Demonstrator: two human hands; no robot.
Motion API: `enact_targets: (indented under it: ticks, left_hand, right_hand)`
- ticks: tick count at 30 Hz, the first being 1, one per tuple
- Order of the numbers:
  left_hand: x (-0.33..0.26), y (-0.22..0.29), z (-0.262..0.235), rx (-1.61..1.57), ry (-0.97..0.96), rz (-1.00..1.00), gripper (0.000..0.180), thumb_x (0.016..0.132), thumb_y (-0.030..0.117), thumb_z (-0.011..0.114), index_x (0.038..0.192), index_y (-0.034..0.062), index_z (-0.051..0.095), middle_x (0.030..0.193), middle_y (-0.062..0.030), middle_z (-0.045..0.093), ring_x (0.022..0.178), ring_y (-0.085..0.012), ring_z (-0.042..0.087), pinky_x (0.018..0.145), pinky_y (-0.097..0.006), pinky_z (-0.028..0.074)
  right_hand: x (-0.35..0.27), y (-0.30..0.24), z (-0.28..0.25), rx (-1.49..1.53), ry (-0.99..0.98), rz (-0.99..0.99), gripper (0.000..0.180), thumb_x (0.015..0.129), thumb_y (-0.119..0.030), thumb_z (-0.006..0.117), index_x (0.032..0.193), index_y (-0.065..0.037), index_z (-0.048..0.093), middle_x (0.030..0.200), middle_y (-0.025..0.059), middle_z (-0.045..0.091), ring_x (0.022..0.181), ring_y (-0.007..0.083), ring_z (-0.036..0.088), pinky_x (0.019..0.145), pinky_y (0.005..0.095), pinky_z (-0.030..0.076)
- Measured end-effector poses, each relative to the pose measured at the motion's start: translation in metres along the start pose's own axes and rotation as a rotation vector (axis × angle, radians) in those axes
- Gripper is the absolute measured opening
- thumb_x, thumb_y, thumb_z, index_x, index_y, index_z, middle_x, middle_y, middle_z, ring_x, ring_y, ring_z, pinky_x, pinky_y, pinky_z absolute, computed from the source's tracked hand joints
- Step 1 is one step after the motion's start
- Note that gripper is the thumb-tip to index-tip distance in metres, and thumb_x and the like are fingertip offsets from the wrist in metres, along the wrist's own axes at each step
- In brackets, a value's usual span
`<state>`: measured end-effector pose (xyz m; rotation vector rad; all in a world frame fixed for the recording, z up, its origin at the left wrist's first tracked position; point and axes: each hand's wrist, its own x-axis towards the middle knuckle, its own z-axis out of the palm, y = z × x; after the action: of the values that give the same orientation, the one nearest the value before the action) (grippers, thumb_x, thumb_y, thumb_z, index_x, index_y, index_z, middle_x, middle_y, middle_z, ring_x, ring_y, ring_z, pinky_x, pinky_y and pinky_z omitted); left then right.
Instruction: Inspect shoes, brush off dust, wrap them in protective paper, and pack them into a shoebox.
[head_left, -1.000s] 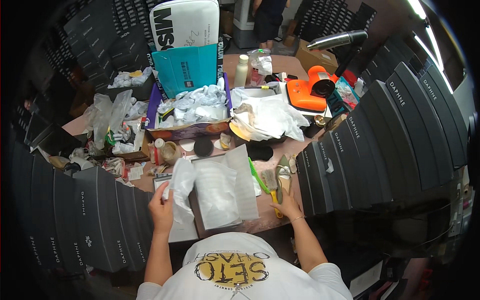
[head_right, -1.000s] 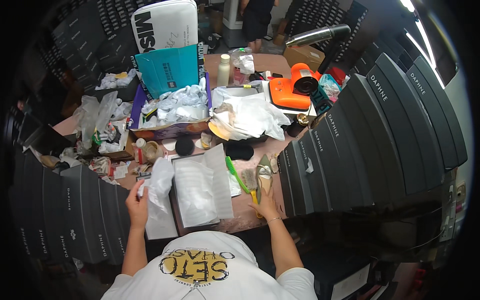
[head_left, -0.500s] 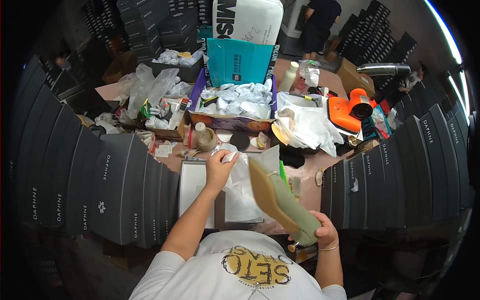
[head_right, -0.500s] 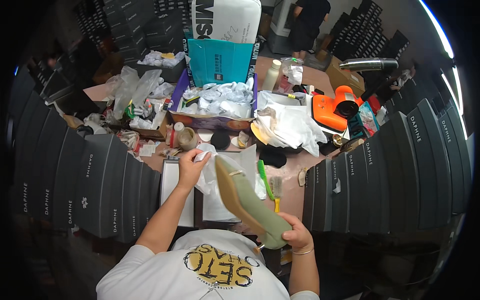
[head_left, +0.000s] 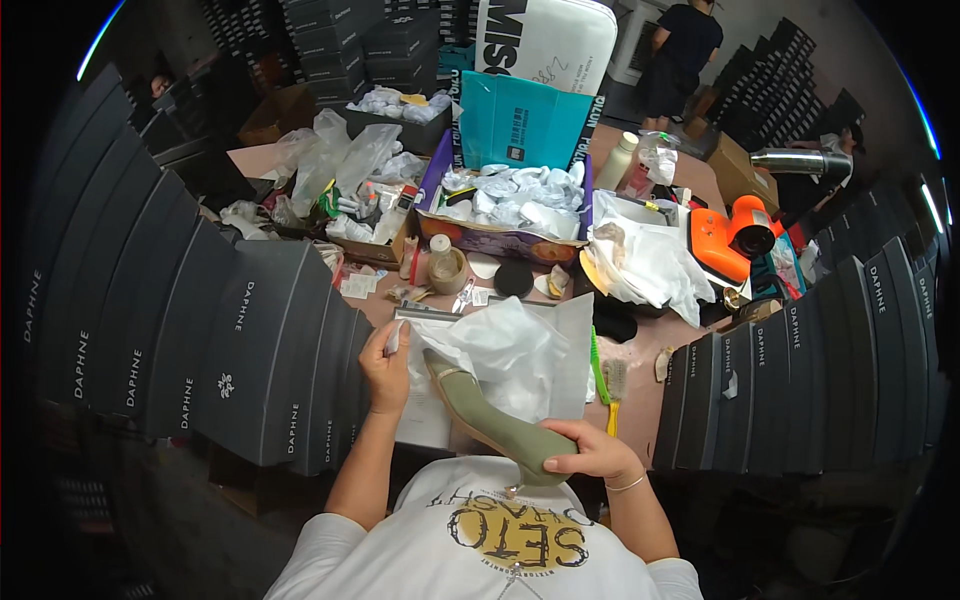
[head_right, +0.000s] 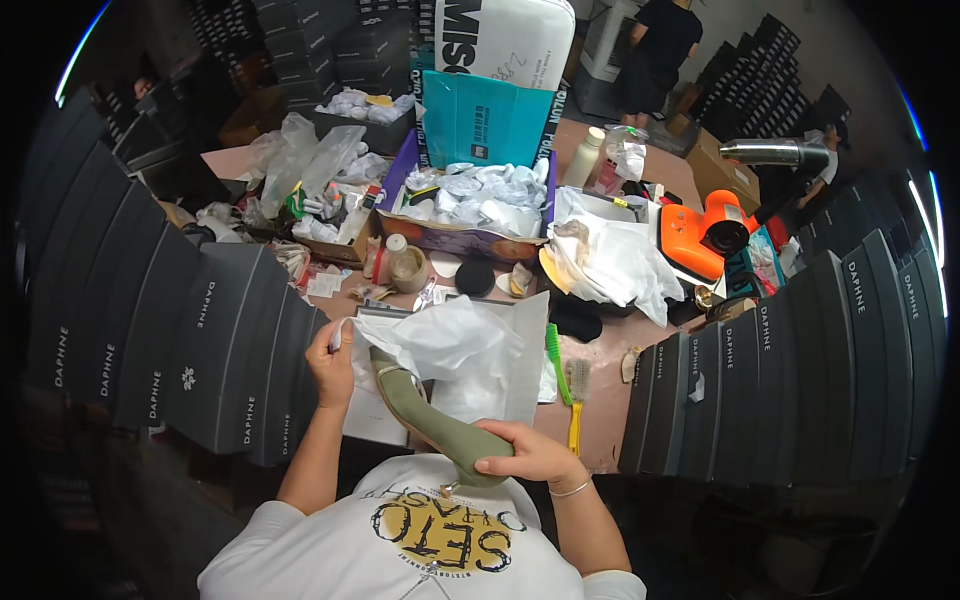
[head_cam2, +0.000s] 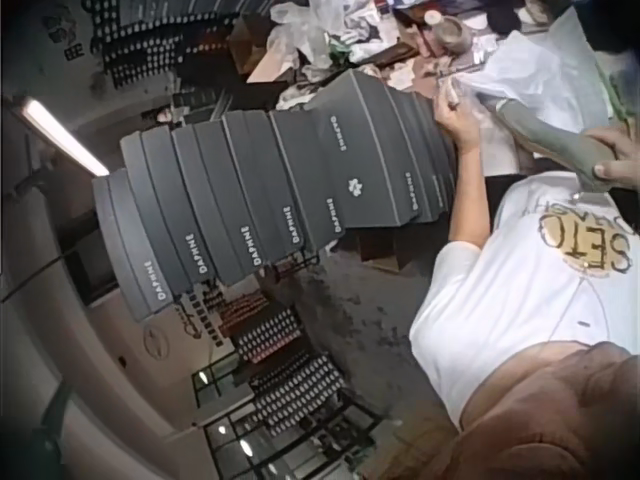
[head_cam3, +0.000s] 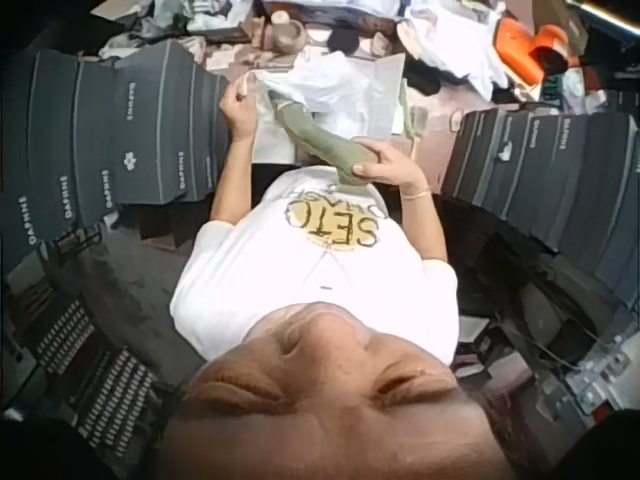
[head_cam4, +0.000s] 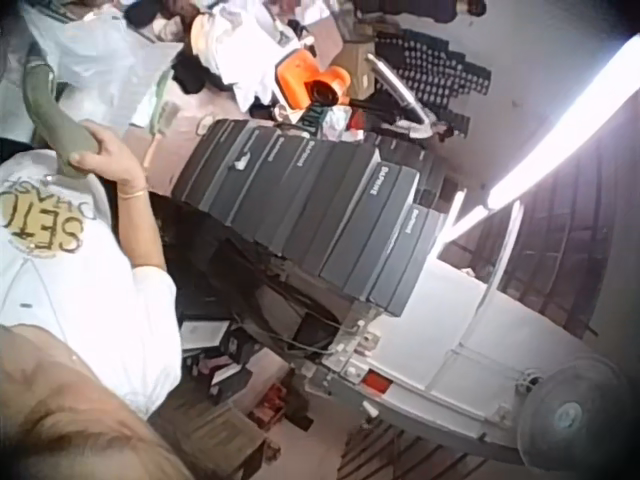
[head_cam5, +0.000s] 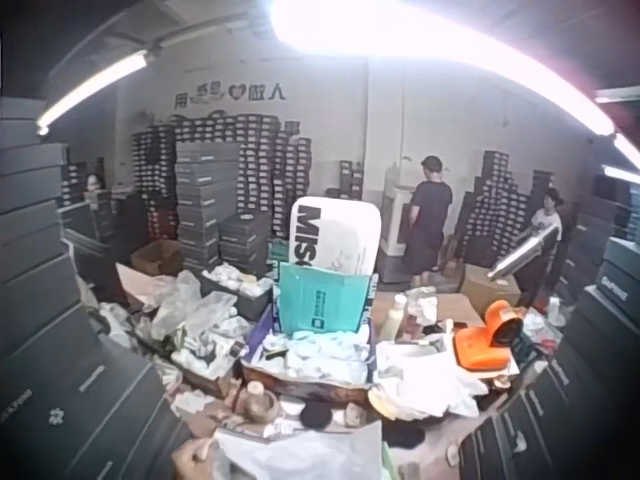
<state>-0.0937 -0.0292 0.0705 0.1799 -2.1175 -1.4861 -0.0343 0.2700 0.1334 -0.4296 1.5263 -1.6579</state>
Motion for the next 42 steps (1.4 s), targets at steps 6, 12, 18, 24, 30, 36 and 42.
enact_targets:
  ticks: [6, 12, 18, 24, 30, 36, 42]
  left_hand:
    - [-0.013, 0.057, 0.001, 0.110, -0.312, 0.150, 0.015, 0.077, 0.006, 0.072, 0.090, 0.0021, 0.068, 0.074, -0.0111, 0.061, 0.066, -0.0202, 0.061, 0.060, -0.028, 0.046]
    - [-0.024, -0.011, -0.021, 0.644, -0.440, 0.109, 0.022, 0.075, 0.001, 0.066, 0.096, 0.0044, 0.066, 0.080, -0.0151, 0.063, 0.073, -0.0250, 0.064, 0.065, -0.030, 0.049]
    - [-0.040, -0.010, 0.018, -0.252, -0.302, -0.413, 0.025, 0.083, -0.001, 0.061, 0.109, 0.0008, 0.059, 0.095, -0.0065, 0.064, 0.088, -0.0112, 0.060, 0.077, -0.024, 0.047]
    - [-0.031, 0.029, 0.046, -0.269, -0.241, -0.069, 0.026, 0.082, -0.004, 0.058, 0.108, -0.0011, 0.059, 0.092, -0.0076, 0.064, 0.084, -0.0150, 0.061, 0.075, -0.026, 0.048]
    - [-0.028, 0.057, 0.038, -0.110, -0.407, 0.226, 0.032, 0.071, -0.008, 0.061, 0.102, 0.0011, 0.064, 0.083, -0.0126, 0.061, 0.071, -0.0252, 0.062, 0.063, -0.030, 0.049]
    - [-0.050, 0.095, 0.034, -0.082, -0.571, 0.484, 0.032, 0.069, -0.002, 0.065, 0.101, 0.0046, 0.066, 0.073, -0.0096, 0.057, 0.063, -0.0264, 0.058, 0.057, -0.034, 0.047]
    - [-0.022, 0.072, 0.047, -0.103, -0.458, 0.381, 0.035, 0.068, -0.008, 0.058, 0.100, 0.0023, 0.065, 0.073, -0.0114, 0.055, 0.062, -0.0268, 0.057, 0.057, -0.033, 0.047]
  right_hand:
    - [0.030, 0.007, 0.013, 0.251, 0.090, 0.056, 0.048, 0.081, -0.015, 0.065, 0.122, 0.004, 0.048, 0.106, 0.0077, 0.058, 0.098, 0.0113, 0.054, 0.086, 0.0254, 0.044]
    - [0.011, 0.051, -0.005, 0.711, 0.246, -0.062, 0.057, 0.084, -0.030, 0.058, 0.129, 0.000, 0.042, 0.108, 0.0163, 0.059, 0.090, 0.0253, 0.064, 0.063, 0.0301, 0.054]
    - [-0.003, 0.096, -0.014, 1.039, 0.243, -0.062, 0.066, 0.082, -0.044, 0.054, 0.134, -0.005, 0.040, 0.109, 0.0177, 0.059, 0.087, 0.0351, 0.064, 0.050, 0.0261, 0.052]
    - [0.000, 0.098, -0.015, 1.129, 0.162, -0.146, 0.070, 0.080, -0.044, 0.056, 0.131, 0.001, 0.042, 0.112, 0.0220, 0.058, 0.082, 0.0419, 0.064, 0.046, 0.0284, 0.052]
    - [0.003, 0.086, -0.017, 1.070, 0.001, -0.265, 0.071, 0.079, -0.043, 0.059, 0.129, 0.004, 0.043, 0.113, 0.0223, 0.057, 0.085, 0.0392, 0.064, 0.052, 0.0330, 0.056]
    - [0.013, 0.046, 0.010, 0.941, 0.309, -0.155, 0.066, 0.081, -0.040, 0.060, 0.134, -0.008, 0.036, 0.114, 0.0153, 0.056, 0.100, 0.0320, 0.061, 0.070, 0.0378, 0.055]
    - [0.011, 0.030, 0.018, -0.301, 0.395, -0.164, 0.060, 0.078, -0.021, 0.070, 0.129, -0.001, 0.046, 0.119, 0.0124, 0.054, 0.101, 0.0200, 0.055, 0.088, 0.0325, 0.045]
